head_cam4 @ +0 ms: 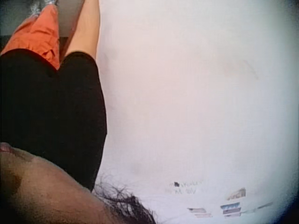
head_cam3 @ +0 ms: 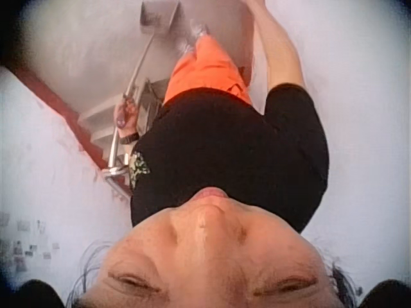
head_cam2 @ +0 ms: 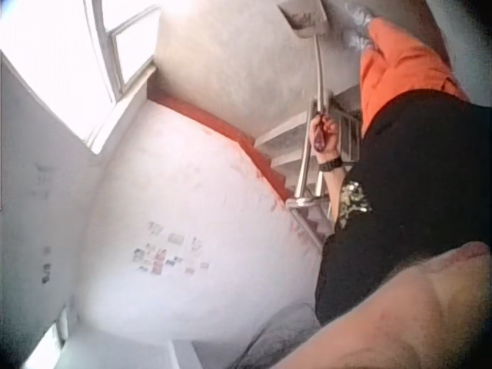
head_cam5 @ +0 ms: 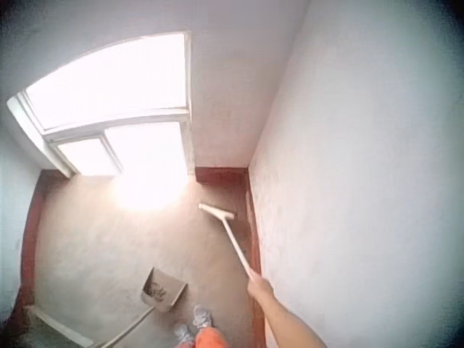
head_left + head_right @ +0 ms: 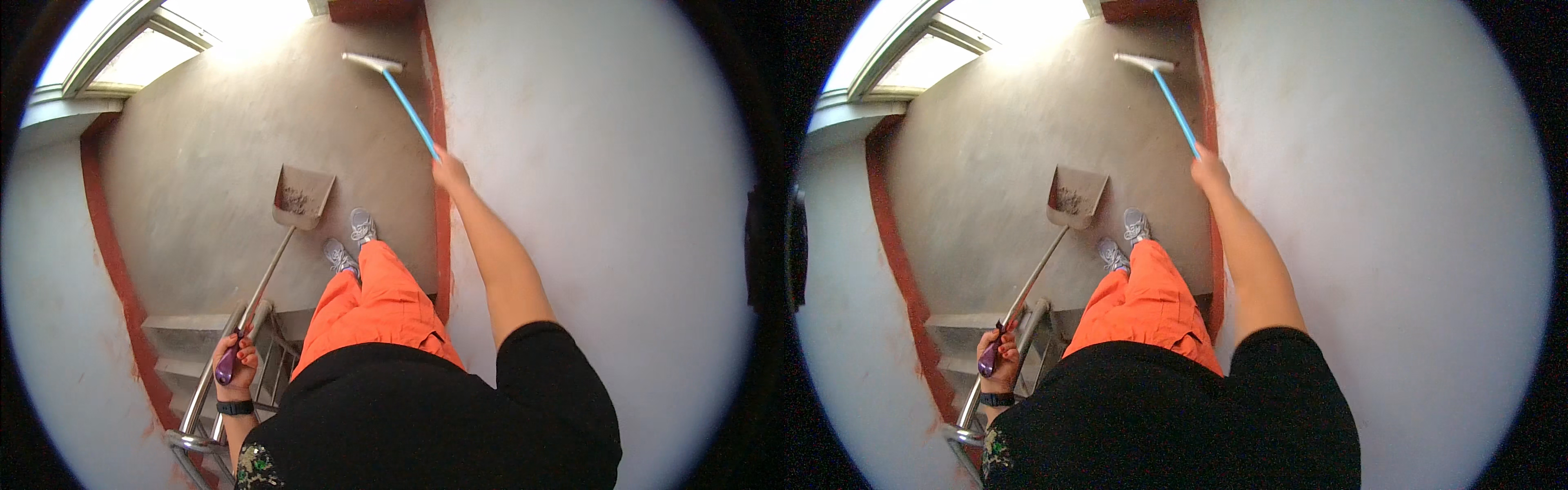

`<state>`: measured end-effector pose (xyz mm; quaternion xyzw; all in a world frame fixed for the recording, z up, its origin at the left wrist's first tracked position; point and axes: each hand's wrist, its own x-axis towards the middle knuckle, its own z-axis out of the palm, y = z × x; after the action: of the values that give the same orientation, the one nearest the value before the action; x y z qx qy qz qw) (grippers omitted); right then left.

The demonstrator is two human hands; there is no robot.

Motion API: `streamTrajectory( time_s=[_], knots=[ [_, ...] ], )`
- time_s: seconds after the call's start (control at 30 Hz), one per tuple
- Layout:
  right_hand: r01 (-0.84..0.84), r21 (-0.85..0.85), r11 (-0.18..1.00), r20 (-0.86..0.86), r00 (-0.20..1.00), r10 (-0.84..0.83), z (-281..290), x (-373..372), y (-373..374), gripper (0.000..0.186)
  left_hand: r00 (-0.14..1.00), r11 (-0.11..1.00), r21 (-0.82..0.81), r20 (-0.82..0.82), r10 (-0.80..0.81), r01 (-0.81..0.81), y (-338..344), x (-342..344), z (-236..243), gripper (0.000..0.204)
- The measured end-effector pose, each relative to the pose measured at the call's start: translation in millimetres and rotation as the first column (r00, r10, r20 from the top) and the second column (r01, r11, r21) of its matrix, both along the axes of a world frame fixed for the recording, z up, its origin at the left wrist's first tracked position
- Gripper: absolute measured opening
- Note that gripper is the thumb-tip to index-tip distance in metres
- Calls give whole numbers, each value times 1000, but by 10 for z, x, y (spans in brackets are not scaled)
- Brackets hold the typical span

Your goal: The person sweeps a spiral staircase using a broom and dustpan, moving from the upper landing down the steps. Debris is swept into the dustpan and collected as the person descends.

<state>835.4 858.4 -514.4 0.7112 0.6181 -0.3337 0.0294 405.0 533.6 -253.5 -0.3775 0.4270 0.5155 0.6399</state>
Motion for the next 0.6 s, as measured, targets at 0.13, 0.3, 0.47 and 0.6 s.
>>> streamTrajectory(
  time_s=[0.13, 0.3, 0.47, 0.6],
  knots=[
    [85, -110, 990, -35, 995, -90, 87, -590, 276, 41, 998, 999, -17, -23, -52, 51, 52, 5, 35, 40],
    [-68, -87, 994, 73, 995, 75, 151, -202, -733, 42, 994, 994, 20, -21, -108, 108, -6, -70, -20, 37],
    [-15, -353, 935, 212, 973, 95, 690, 585, -2022, 45, 988, 989, 4, -51, -145, 145, -70, -81, -72, 36],
    [73, -325, 943, 178, 984, -15, 1041, 875, -2361, 42, 961, 968, -19, -121, -249, 249, -52, -85, -63, 33]
  ],
)
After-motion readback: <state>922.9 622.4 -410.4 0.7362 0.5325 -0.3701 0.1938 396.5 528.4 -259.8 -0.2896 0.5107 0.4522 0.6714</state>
